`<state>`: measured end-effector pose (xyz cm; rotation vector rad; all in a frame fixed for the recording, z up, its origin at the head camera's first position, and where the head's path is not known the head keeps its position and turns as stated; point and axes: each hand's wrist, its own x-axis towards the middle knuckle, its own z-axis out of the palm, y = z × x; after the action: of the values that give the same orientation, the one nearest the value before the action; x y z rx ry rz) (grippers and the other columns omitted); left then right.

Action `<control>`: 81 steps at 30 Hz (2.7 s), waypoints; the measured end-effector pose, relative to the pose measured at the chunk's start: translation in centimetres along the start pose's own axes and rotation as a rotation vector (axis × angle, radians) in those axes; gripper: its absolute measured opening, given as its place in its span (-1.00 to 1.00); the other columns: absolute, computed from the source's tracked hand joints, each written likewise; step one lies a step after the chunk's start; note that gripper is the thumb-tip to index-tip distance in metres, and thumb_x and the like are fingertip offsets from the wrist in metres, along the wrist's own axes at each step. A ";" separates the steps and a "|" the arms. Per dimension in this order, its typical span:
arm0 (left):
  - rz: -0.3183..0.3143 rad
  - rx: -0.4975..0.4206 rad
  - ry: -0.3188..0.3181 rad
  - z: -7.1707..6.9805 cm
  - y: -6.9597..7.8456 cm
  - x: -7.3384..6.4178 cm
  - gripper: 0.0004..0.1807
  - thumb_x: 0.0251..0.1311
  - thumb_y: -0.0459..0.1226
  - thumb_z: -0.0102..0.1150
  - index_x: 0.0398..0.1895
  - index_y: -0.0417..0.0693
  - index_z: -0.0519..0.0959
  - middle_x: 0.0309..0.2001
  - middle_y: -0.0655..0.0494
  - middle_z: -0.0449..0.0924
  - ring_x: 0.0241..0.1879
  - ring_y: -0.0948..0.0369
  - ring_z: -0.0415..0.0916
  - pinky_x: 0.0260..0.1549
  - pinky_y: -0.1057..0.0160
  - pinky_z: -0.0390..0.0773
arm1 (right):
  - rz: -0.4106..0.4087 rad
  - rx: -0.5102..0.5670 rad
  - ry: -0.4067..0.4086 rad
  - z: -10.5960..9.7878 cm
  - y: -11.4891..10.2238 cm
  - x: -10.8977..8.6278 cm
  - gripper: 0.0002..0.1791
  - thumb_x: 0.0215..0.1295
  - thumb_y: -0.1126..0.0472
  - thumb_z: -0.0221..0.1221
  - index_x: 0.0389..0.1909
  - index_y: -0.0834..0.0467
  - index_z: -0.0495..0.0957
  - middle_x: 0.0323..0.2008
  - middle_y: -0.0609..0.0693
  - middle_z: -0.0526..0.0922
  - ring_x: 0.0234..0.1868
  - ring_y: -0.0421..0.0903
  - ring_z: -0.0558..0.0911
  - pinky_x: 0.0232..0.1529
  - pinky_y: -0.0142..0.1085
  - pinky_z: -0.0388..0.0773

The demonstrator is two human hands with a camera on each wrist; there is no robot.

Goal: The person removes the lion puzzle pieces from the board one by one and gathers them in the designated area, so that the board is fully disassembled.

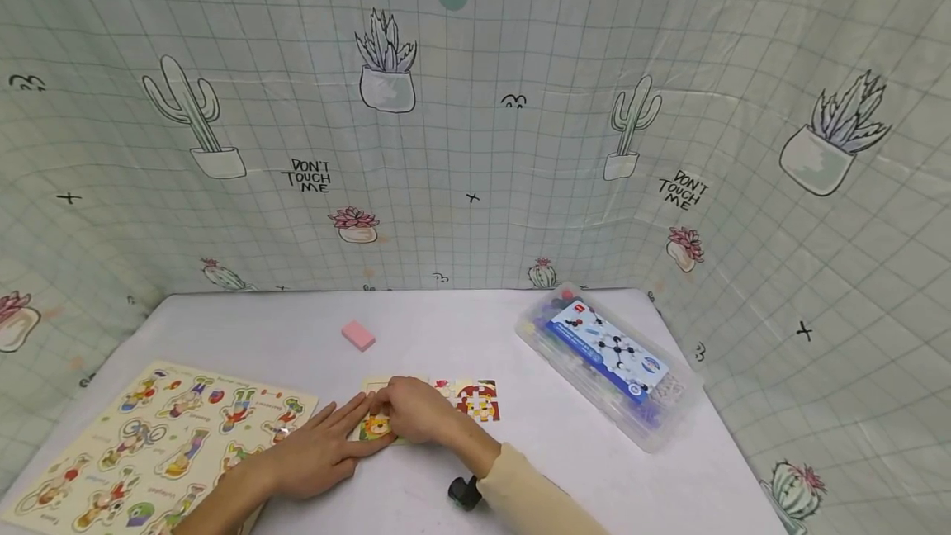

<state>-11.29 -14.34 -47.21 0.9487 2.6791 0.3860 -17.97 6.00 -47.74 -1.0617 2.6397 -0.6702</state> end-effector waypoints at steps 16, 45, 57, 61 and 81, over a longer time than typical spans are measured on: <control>-0.008 -0.010 -0.021 -0.1 0.0 -0.1 -0.39 0.44 -0.24 -0.11 0.47 0.55 0.31 0.61 -0.09 -0.09 0.59 -0.05 -0.17 0.40 -0.31 0.05 | 0.070 0.126 0.004 0.1 0.0 0.2 -0.81 0.47 0.19 0.12 -0.16 0.10 0.72 -0.32 -0.23 0.60 -0.38 -0.37 0.49 -0.32 -0.48 0.48; 0.016 -0.023 -0.013 -0.2 -0.2 0.0 -0.39 0.43 -0.25 -0.09 0.47 0.52 0.32 0.59 -0.15 -0.03 0.58 -0.11 -0.13 0.37 -0.36 0.05 | 0.107 0.400 0.042 -1.1 0.0 -0.3 -0.92 0.29 0.15 0.34 -0.39 -0.03 0.65 -0.51 -0.27 0.64 -0.54 -0.35 0.51 -0.52 -0.47 0.41; 0.004 -0.027 -0.006 -0.1 -0.1 0.0 -0.40 0.44 -0.25 -0.09 0.47 0.53 0.32 0.60 -0.18 -0.09 0.58 -0.08 -0.14 0.40 -0.30 0.05 | 0.183 0.385 0.058 -4.0 3.2 -3.6 -0.90 0.28 0.12 0.34 -0.43 -0.06 0.64 -0.56 -0.07 0.66 -0.70 -0.25 0.43 -0.70 -0.38 0.33; 0.006 -0.008 0.014 -0.1 -0.1 -0.1 -0.40 0.43 -0.26 -0.08 0.46 0.52 0.34 0.60 -0.19 -0.07 0.58 -0.08 -0.11 0.39 -0.29 0.08 | 0.201 0.386 0.051 -4.4 4.1 -4.7 -0.88 0.25 0.12 0.36 -0.46 -0.03 0.64 -0.56 0.03 0.67 -0.71 -0.22 0.45 -0.69 -0.38 0.35; 0.004 -0.015 0.036 0.2 -0.2 -0.1 -0.39 0.42 -0.25 -0.06 0.44 0.56 0.35 0.60 -0.16 -0.06 0.58 -0.07 -0.11 0.40 -0.28 0.07 | 0.207 0.297 0.017 -3.3 5.3 -6.5 -0.86 0.16 0.18 0.43 -0.50 -0.02 0.66 -0.61 -0.24 0.61 -0.55 -0.32 0.50 -0.43 -0.42 0.40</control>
<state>-11.21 -14.52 -47.47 0.9524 2.7028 0.4275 -17.66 15.01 -47.21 -0.6932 2.5126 -0.9863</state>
